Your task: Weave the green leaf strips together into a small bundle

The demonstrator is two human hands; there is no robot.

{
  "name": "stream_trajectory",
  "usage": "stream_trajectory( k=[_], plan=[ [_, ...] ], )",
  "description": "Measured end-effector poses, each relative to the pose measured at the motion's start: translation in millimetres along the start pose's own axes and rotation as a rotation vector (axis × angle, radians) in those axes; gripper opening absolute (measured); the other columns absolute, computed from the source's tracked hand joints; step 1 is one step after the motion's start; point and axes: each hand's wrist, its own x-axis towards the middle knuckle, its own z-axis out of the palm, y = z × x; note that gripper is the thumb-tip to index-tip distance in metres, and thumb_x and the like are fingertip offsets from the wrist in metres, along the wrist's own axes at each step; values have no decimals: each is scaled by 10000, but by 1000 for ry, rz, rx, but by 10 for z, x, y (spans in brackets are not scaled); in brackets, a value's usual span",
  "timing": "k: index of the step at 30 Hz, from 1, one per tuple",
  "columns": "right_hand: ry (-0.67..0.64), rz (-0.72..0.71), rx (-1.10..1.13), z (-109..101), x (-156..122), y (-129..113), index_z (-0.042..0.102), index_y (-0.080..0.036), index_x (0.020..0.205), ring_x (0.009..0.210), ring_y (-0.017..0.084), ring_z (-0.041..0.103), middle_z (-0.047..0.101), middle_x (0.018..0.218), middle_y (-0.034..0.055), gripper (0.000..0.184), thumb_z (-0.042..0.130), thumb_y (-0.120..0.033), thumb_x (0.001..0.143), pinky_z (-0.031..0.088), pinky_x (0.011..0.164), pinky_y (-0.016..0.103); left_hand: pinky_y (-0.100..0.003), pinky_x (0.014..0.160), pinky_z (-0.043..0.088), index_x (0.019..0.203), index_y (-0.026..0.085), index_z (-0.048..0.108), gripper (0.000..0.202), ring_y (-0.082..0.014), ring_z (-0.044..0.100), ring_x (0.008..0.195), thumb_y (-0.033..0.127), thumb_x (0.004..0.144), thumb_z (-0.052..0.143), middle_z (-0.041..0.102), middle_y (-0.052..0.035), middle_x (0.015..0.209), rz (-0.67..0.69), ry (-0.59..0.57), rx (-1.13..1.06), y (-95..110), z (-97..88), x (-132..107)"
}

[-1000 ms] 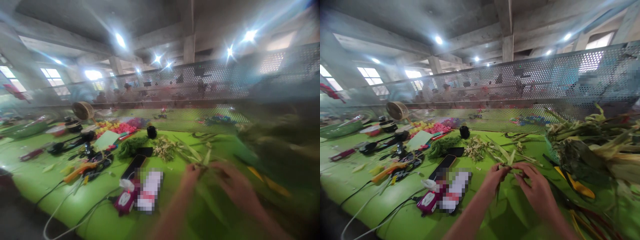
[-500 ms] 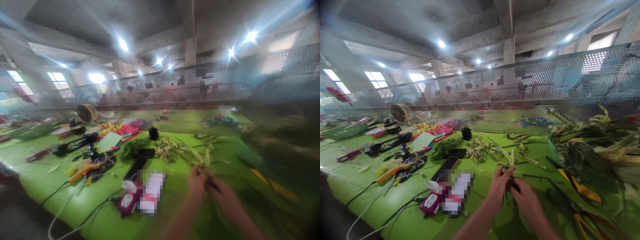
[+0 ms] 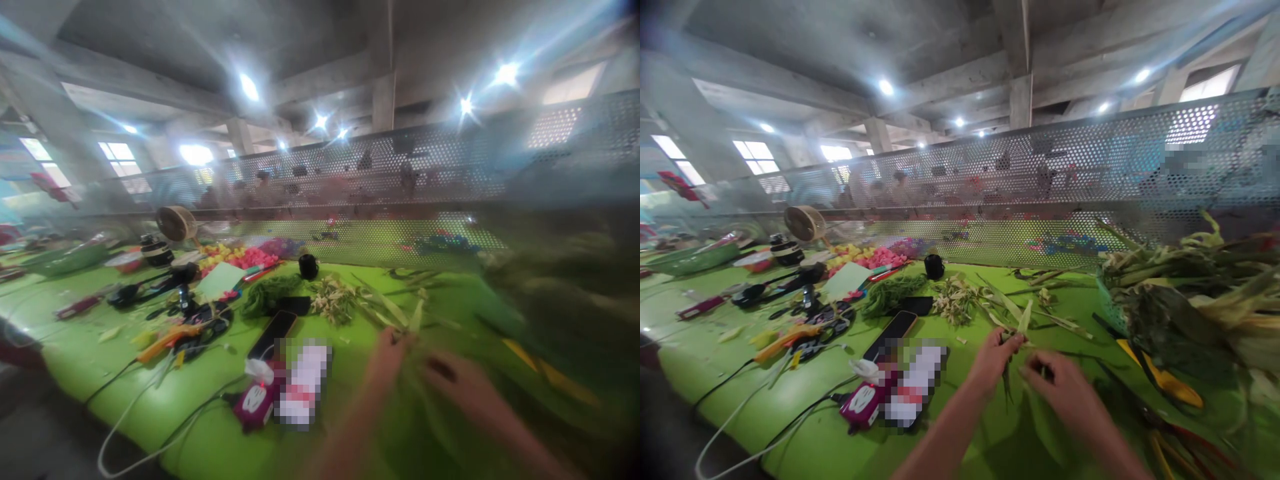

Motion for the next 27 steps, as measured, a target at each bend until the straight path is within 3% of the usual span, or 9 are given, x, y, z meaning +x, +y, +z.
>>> stream_trajectory(
  k=[4, 9, 17, 20, 25, 27],
  plan=[
    [275, 123, 152, -152, 57, -33, 649, -212, 828, 781, 209, 640, 710, 805, 24, 291, 544, -472, 749, 474, 710, 292, -237, 626, 400, 767, 157, 660, 289, -146, 519, 662, 420, 655, 705, 605, -26, 704, -16, -117, -25, 4, 49, -42],
    [302, 197, 212, -143, 63, -109, 666, -200, 700, 728, 238, 645, 716, 713, 35, 280, 595, -470, 682, 470, 671, 311, -243, 651, 425, 724, 156, 681, 243, -170, 547, 695, 383, 645, 714, 634, -39, 686, -11, -201, 9, 10, 127, -120],
    [473, 286, 162, -215, 57, -104, 582, -222, 540, 595, 193, 569, 620, 552, 3, 288, 585, -492, 638, 437, 589, 295, -220, 612, 403, 840, 159, 700, 278, -142, 527, 665, 348, 637, 716, 641, -35, 743, -5, -293, 55, 119, 99, -180],
    [425, 288, 248, -190, 78, -28, 629, -224, 633, 626, 188, 572, 636, 607, -1, 302, 577, -521, 650, 443, 587, 283, -223, 598, 395, 857, 150, 685, 325, -124, 506, 617, 395, 646, 708, 615, -26, 707, -58, -247, -18, 93, 81, -142],
    [92, 200, 304, -66, 96, 65, 676, -217, 699, 685, 181, 593, 672, 680, 14, 357, 573, -558, 693, 443, 598, 267, -225, 588, 387, 771, 150, 647, 344, -123, 503, 606, 444, 613, 730, 596, -23, 674, -47, -147, -138, 21, 45, -52],
    [90, 174, 290, -20, 99, 79, 681, -199, 683, 668, 179, 590, 665, 652, 18, 352, 589, -539, 688, 445, 602, 273, -223, 576, 373, 735, 154, 633, 338, -120, 495, 602, 453, 609, 731, 588, -22, 668, -48, -139, -131, 15, 42, -45]
  ],
)
